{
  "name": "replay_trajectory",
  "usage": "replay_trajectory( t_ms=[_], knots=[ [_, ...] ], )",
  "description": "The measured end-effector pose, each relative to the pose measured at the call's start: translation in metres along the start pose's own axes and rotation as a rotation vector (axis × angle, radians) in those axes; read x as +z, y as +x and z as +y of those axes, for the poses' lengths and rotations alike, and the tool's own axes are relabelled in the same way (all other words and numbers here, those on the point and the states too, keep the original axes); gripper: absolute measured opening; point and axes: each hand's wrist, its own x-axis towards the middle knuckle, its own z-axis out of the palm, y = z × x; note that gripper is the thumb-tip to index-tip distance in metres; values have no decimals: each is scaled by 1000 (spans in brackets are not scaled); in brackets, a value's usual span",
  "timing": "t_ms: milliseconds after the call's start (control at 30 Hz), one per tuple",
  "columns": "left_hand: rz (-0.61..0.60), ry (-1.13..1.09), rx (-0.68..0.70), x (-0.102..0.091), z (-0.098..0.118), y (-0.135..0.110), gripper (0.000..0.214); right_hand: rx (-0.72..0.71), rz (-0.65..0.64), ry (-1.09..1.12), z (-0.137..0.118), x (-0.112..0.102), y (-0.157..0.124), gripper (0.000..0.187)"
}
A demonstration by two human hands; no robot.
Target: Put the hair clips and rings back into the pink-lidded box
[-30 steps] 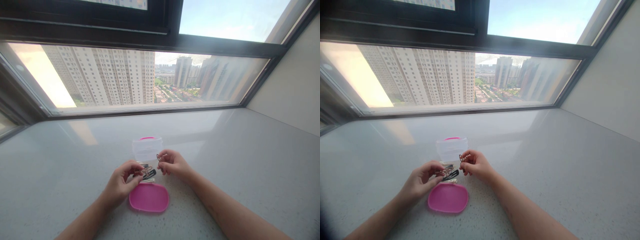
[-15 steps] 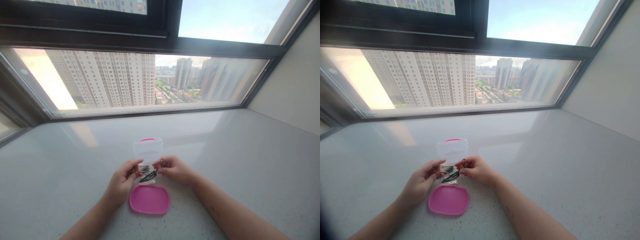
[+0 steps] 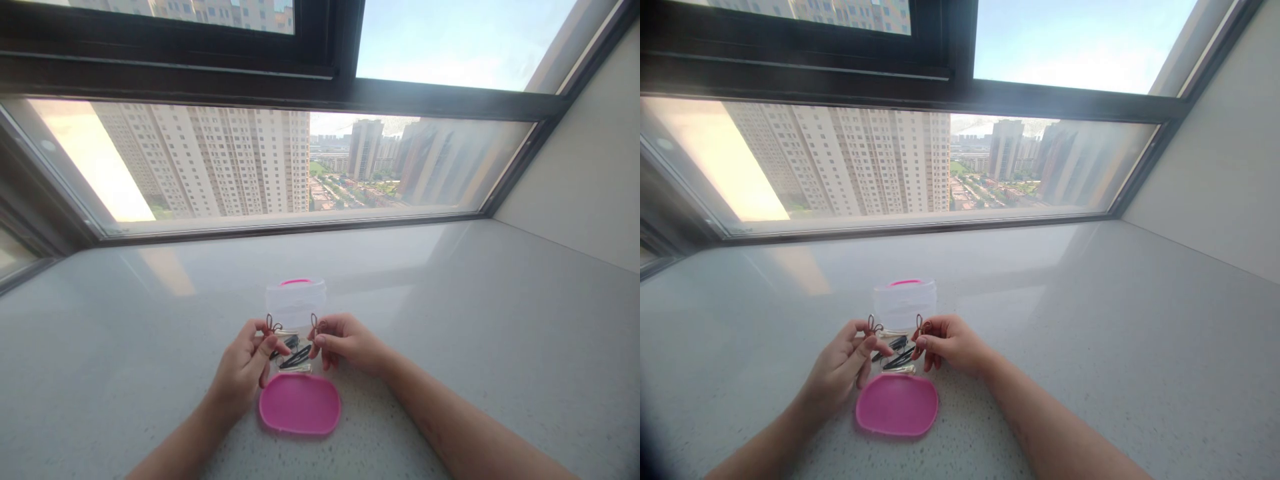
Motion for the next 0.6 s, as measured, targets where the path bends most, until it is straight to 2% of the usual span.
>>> replay_trajectory(
  t_ms=[200,400,600],
  knots=[
    [-82,-128,-103,-2,4,6,26,23,-10,4,0,0,0,36],
    [-181,-253,-174,-6,-4,12,27,4,-14,-28,1,-2,0,38],
    [-251,-345,-221,-14,-2,12,15,3,-33,-110,-3,-1,-2,36]
  ],
)
